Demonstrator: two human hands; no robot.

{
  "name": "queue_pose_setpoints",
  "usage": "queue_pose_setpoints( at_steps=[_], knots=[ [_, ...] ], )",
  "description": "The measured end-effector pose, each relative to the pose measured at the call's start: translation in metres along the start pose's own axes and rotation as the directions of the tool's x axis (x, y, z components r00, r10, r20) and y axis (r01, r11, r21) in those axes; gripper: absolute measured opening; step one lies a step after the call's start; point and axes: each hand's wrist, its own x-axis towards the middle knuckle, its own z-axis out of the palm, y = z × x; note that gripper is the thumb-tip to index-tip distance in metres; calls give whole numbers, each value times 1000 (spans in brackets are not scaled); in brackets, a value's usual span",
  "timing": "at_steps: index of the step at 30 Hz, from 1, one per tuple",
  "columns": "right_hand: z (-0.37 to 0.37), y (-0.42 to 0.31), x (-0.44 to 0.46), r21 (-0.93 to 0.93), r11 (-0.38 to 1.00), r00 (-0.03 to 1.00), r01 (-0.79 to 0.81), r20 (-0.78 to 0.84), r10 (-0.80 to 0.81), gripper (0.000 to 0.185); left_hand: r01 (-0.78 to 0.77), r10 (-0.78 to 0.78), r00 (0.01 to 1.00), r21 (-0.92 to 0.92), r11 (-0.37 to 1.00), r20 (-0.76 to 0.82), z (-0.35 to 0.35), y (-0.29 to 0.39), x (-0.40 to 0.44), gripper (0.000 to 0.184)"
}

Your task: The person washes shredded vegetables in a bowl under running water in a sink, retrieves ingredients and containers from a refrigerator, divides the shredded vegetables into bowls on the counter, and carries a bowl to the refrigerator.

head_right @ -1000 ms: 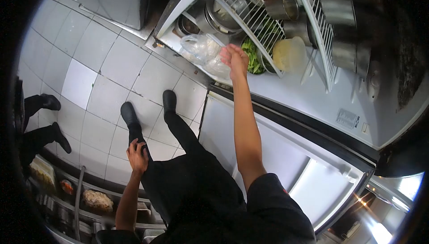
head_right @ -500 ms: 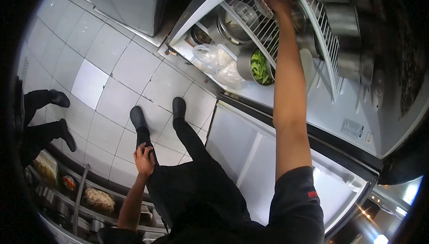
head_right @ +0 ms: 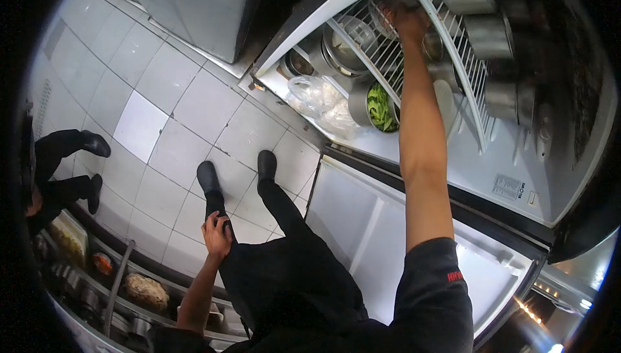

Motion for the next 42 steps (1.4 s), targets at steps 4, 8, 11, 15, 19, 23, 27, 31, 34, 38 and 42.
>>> queue_pose_setpoints(
  at_steps=[4, 8, 11, 15, 19, 23, 27, 31, 34, 38, 42],
  knots=[
    [6, -8, 1, -43, 999, 997, 15, -77, -19, 52, -6, 6, 1000, -4, 1000, -23, 1, 1, 1, 30],
    [1, -9, -15, 91, 996, 997, -24, -71, 31, 47, -7, 7, 1000, 3, 1000, -21, 3, 0, 0, 29],
    [-27, -34, -39, 141, 990, 998, 21, -65, -11, 48, -22, 22, 1000, 0, 1000, -15, 5, 4, 3, 29],
    [-34, -23, -53, 237, 964, 993, 120, -24, -118, 40, -1, 1, 1000, 9, 1000, 10, 7, 5, 4, 33],
    [-53, -27, -78, 368, 912, 984, 179, -44, -175, 39, -16, 16, 1000, 9, 1000, -18, 10, 8, 3, 32],
    [-51, -13, -100, 527, 831, 982, 178, -36, -188, 35, -14, 14, 1000, 15, 1000, -16, 6, 13, 0, 31],
    [-58, -2, -123, 611, 783, 990, 112, -2, -140, 32, -7, 7, 999, -3, 1000, -46, 2, 30, 10, 30],
    [-79, -10, -137, 864, 427, 963, -268, 251, 96, 29, 67, -92, 981, -146, 987, -170, 12, 73, 34, 26],
    [-122, -38, -123, 810, 68, 785, -582, 539, 305, 58, 66, -123, 968, -251, 966, -221, 2, 116, 54, 26],
    [-131, -43, -87, 462, -391, 445, -796, 885, 141, 82, 3, -139, 946, -420, 908, -294, -30, 163, 74, 26],
    [-103, -36, -68, 356, -534, 372, -767, 925, 81, 62, -65, -141, 920, -499, 864, -365, -55, 198, 99, 25]
  ],
)
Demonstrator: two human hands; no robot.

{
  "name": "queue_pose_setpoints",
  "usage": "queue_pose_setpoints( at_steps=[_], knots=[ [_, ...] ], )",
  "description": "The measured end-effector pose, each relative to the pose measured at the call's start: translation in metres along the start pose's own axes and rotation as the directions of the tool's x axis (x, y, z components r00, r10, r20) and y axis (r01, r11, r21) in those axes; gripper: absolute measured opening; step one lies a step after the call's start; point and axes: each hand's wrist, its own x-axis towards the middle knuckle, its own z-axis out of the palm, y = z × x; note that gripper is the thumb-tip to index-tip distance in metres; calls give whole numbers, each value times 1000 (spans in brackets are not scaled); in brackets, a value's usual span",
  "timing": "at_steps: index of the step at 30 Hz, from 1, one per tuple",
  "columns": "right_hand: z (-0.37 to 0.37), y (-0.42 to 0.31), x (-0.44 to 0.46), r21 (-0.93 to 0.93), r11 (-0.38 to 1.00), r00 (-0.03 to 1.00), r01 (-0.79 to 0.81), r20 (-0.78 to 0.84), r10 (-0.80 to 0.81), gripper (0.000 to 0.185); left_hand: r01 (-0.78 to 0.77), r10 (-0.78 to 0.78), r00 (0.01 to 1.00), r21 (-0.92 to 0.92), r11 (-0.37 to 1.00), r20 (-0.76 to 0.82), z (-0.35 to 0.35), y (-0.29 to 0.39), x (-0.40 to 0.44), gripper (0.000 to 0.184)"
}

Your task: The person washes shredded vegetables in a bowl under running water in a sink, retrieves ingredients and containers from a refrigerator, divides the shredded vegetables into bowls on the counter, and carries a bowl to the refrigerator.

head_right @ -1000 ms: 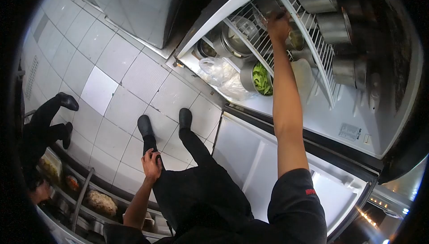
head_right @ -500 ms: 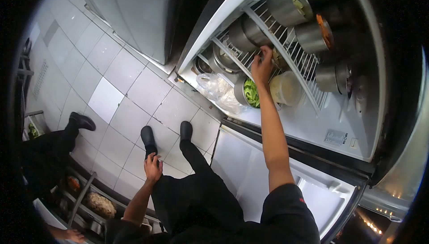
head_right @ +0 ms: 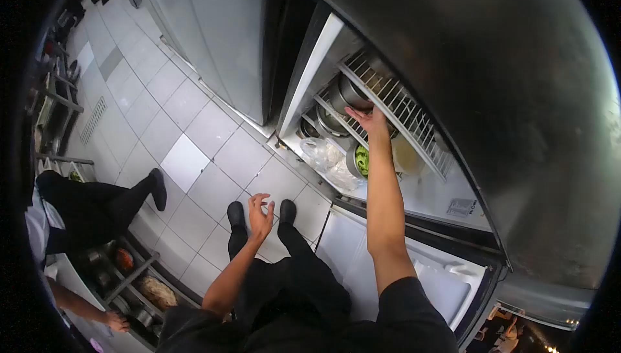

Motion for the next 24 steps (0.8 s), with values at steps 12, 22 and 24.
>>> queue_pose_setpoints(
  at_steps=[12, 22, 24],
  knots=[
    [-20, 10, -7, 2, 999, 999, 47, -8, -47, 40, -29, 63, 996, -409, 912, 68, 115, 144, 188, 41],
    [-53, 56, -109, -290, 957, 998, -16, 49, 32, 41, 690, -239, 715, -610, 389, 657, 160, 147, 189, 81],
    [-58, 65, -130, -405, 914, 995, -2, 93, 44, 43, 732, -250, 673, -578, 361, 696, 141, 128, 168, 75]
  ],
)
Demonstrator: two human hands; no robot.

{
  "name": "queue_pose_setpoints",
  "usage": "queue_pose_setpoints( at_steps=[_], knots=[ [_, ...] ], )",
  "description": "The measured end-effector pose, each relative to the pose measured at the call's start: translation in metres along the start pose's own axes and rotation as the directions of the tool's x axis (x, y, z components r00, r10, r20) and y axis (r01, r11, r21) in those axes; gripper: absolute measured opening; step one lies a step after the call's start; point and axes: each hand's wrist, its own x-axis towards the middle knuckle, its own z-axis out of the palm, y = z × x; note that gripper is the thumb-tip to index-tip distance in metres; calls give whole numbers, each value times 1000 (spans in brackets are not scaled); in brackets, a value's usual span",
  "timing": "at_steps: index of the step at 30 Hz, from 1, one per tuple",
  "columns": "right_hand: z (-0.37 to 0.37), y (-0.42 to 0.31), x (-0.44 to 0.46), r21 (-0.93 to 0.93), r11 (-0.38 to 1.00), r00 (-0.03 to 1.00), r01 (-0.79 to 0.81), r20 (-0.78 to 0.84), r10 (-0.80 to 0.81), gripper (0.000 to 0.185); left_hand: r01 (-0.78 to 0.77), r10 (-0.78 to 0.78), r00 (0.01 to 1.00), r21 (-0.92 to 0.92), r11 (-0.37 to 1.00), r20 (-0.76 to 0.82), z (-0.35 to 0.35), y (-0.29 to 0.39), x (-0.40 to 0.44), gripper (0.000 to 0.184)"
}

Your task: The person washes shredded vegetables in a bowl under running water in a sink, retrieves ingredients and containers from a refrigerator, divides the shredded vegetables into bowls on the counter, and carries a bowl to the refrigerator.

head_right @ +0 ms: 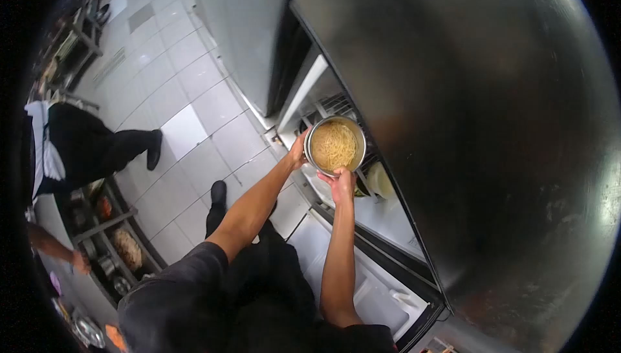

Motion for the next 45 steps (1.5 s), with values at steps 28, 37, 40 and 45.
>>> queue_pose_setpoints(
  at_steps=[28, 37, 40, 45],
  knots=[
    [353, 406, -344, -855, 230, 208, 466, 358, 910, 57, -779, 118, -70, 128, 614, -991, -308, -237, -640, 69],
    [478, 548, -535, -646, 268, -163, 715, 219, 962, 50, -872, -266, -355, 215, 439, -896, -386, -267, -800, 83],
    [502, 596, -583, -601, 218, -241, 769, 44, 970, 47, -875, -291, -426, 309, 372, -856, -393, -271, -852, 74],
    [520, 682, -633, -643, 111, -280, 758, -167, 946, 46, -825, -409, -446, 190, 532, -796, -422, -316, -880, 55]
  ],
)
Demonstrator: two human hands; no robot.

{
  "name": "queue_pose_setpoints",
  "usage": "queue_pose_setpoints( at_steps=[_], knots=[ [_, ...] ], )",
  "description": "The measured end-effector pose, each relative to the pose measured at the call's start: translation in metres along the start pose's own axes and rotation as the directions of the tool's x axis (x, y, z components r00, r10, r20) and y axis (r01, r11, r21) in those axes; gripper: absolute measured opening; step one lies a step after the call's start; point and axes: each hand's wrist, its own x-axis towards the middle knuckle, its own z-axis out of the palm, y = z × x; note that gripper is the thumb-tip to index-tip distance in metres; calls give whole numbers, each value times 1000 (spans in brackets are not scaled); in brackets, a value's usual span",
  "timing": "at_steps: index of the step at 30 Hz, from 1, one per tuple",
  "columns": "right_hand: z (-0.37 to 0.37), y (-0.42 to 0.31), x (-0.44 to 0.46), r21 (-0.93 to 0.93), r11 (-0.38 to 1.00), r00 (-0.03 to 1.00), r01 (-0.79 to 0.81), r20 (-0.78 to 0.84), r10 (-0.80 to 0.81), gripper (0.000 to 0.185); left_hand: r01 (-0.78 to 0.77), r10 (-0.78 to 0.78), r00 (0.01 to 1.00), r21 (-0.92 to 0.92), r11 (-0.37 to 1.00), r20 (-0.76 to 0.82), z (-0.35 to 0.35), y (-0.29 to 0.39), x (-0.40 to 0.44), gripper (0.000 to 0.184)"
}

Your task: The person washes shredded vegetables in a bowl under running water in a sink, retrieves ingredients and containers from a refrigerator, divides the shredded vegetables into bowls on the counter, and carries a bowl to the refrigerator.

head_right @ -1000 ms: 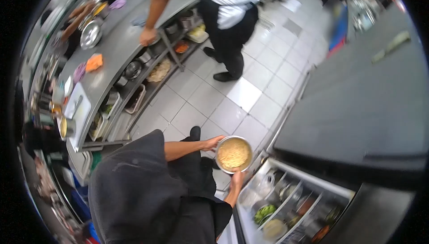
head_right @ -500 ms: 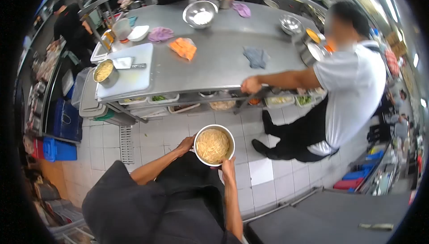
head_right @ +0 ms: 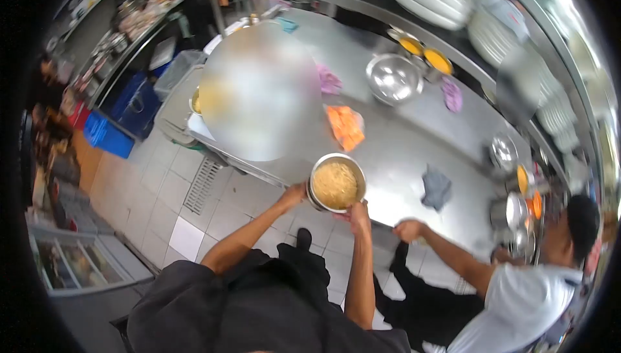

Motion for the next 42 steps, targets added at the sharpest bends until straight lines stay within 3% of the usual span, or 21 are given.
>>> queue_pose_setpoints(
  at_steps=[2, 3, 6, 8, 10, 13, 14, 15, 17, 18, 19, 21, 23, 25, 30, 34, 36, 38, 39, 41, 42],
  knots=[
    [14, -16, 16, -116, 991, 991, -63, -128, 48, 48, -108, 116, 993, -190, 976, 27, -11, -9, -8, 43],
    [18, -23, 23, -84, 995, 991, -48, -130, 37, 48, -19, 73, 988, -366, 930, 134, -31, -7, -19, 38],
    [19, -37, 51, -61, 998, 998, -1, -63, -3, 50, 87, -66, 996, -472, 877, 60, -81, -32, -54, 37],
    [22, -43, 64, -38, 999, 999, 26, -35, -28, 52, 76, -142, 977, -364, 928, -158, -111, -103, -73, 36],
    [37, -57, 66, -42, 998, 998, 57, 28, -56, 54, 165, -164, 893, -32, 986, -418, -138, -216, -93, 33],
    [37, -74, 86, -304, 952, 999, 15, -45, -30, 66, 403, -495, 640, -291, 868, -588, -181, -289, -170, 31],
    [26, -77, 86, -453, 878, 974, 153, -80, -211, 67, 438, -605, 522, -420, 795, -601, -189, -305, -195, 35],
    [54, -94, 94, -843, 529, 867, 98, -188, -460, 73, 454, -589, 462, -394, 799, -662, -188, -381, -216, 39],
    [124, -123, 82, -999, 32, 526, -44, -51, -849, 72, 682, -798, 427, -428, 593, -425, -208, -423, -260, 35],
    [198, -143, 65, -979, 109, 503, 172, -8, -864, 65, 671, -848, 366, -523, 526, -383, -217, -420, -274, 34],
    [284, -146, 49, -916, 180, 449, 358, 0, -893, 58, 741, -713, 563, -127, 659, -418, -235, -493, -293, 28],
    [377, -140, 46, -736, 431, 629, 522, -10, -778, 46, 677, -850, 436, -516, 525, -294, -275, -465, -291, 28],
    [439, -117, 69, -816, 151, 548, 557, 225, -806, 41, 483, -858, 397, -720, 497, -326, -331, -444, -275, 32],
    [499, -92, 88, -698, 286, 627, 657, 293, -722, 40, 356, -892, 334, -835, 419, -305, -390, -432, -250, 34],
    [631, -48, 126, -500, 500, 704, 707, 427, -568, 40, 153, -633, 422, -637, 756, -649, -538, -429, -205, 24],
    [712, -15, 192, -456, 553, 714, 697, 508, -481, 40, 169, -494, 424, -469, 867, -759, -628, -461, -191, 32],
    [746, 13, 248, -488, 669, 813, 561, 478, -333, 37, 214, -551, 366, -509, 834, -750, -657, -473, -194, 26],
    [777, 45, 318, -622, 511, 800, 594, 522, -295, 40, 343, -554, 360, -446, 827, -751, -675, -533, -207, 28],
    [777, 79, 363, -670, 386, 773, 634, 560, -298, 42, 438, -131, 519, 131, 889, -844, -678, -541, -224, 28],
    [783, 122, 425, -880, 31, 874, 474, 466, -140, 48, 414, 336, 639, 677, 608, -692, -688, -553, -243, 32],
    [787, 138, 449, -900, 82, 904, 428, 426, -34, 50, 431, 79, 679, 483, 762, -730, -695, -548, -245, 32]
  ],
)
